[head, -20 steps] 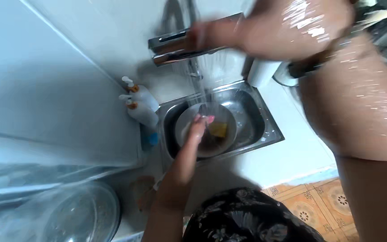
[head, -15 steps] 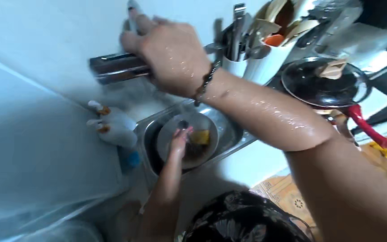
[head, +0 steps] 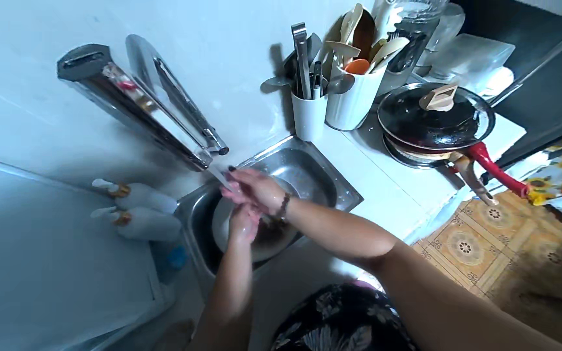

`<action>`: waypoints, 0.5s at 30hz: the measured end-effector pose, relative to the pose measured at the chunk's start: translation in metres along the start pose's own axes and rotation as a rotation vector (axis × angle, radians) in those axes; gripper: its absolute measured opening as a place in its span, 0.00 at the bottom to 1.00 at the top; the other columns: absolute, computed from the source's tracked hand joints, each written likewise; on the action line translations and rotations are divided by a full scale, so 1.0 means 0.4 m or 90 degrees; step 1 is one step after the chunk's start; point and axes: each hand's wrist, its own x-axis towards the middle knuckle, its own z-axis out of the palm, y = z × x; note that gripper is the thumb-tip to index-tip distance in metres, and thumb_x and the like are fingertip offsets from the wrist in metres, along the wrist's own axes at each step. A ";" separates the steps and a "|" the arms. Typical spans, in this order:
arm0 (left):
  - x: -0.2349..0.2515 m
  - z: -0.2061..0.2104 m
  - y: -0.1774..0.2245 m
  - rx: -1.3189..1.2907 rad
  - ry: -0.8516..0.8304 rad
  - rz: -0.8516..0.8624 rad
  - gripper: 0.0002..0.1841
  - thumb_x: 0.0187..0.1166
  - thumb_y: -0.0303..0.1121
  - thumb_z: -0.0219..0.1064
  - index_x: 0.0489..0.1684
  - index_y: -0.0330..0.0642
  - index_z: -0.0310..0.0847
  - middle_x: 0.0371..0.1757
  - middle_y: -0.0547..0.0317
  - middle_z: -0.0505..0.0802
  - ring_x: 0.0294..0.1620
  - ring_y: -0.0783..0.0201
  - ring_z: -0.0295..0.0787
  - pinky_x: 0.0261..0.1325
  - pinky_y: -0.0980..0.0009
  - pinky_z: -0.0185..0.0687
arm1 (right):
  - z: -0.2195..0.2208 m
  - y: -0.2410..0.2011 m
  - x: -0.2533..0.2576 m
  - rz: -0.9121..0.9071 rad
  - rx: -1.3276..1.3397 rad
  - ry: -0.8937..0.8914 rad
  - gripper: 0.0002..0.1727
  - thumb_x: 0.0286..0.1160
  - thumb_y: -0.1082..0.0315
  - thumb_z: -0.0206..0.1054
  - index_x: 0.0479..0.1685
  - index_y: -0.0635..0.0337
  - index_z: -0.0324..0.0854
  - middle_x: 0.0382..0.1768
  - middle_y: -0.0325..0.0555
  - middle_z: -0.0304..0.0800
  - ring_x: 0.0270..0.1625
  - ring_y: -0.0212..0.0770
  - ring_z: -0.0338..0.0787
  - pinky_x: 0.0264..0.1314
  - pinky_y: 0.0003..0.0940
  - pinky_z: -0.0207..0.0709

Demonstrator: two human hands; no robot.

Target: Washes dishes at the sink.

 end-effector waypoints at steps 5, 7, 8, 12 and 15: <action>-0.013 -0.035 -0.052 0.010 0.092 -0.050 0.17 0.95 0.39 0.43 0.58 0.38 0.74 0.45 0.52 0.89 0.48 0.59 0.88 0.58 0.54 0.86 | -0.021 0.069 0.026 0.232 -0.025 0.044 0.23 0.93 0.52 0.54 0.29 0.57 0.78 0.15 0.32 0.74 0.14 0.25 0.71 0.17 0.19 0.65; -0.026 -0.001 -0.043 0.043 0.146 -0.077 0.18 0.94 0.42 0.44 0.62 0.39 0.74 0.46 0.53 0.90 0.47 0.61 0.89 0.53 0.56 0.87 | -0.005 0.052 0.028 0.184 -0.075 -0.022 0.16 0.90 0.62 0.56 0.32 0.58 0.80 0.15 0.31 0.68 0.14 0.24 0.65 0.17 0.19 0.60; -0.026 0.007 -0.038 0.041 0.137 -0.072 0.19 0.94 0.42 0.45 0.67 0.39 0.72 0.52 0.52 0.90 0.54 0.59 0.88 0.59 0.54 0.86 | 0.008 0.043 0.035 0.167 -0.082 -0.042 0.12 0.86 0.67 0.58 0.31 0.59 0.78 0.13 0.31 0.66 0.12 0.24 0.63 0.15 0.19 0.60; -0.001 0.027 -0.047 0.057 0.148 -0.056 0.20 0.91 0.44 0.52 0.68 0.41 0.77 0.59 0.52 0.91 0.62 0.57 0.87 0.67 0.52 0.84 | 0.046 0.020 0.083 0.094 0.039 -0.064 0.10 0.86 0.74 0.53 0.36 0.60 0.76 0.14 0.32 0.70 0.12 0.24 0.64 0.14 0.19 0.59; 0.005 0.028 -0.048 0.064 0.134 -0.050 0.22 0.92 0.48 0.51 0.71 0.43 0.75 0.62 0.53 0.90 0.65 0.57 0.86 0.68 0.51 0.83 | 0.059 -0.002 0.108 0.142 0.063 -0.042 0.23 0.94 0.55 0.49 0.26 0.55 0.73 0.15 0.34 0.72 0.13 0.27 0.69 0.14 0.20 0.64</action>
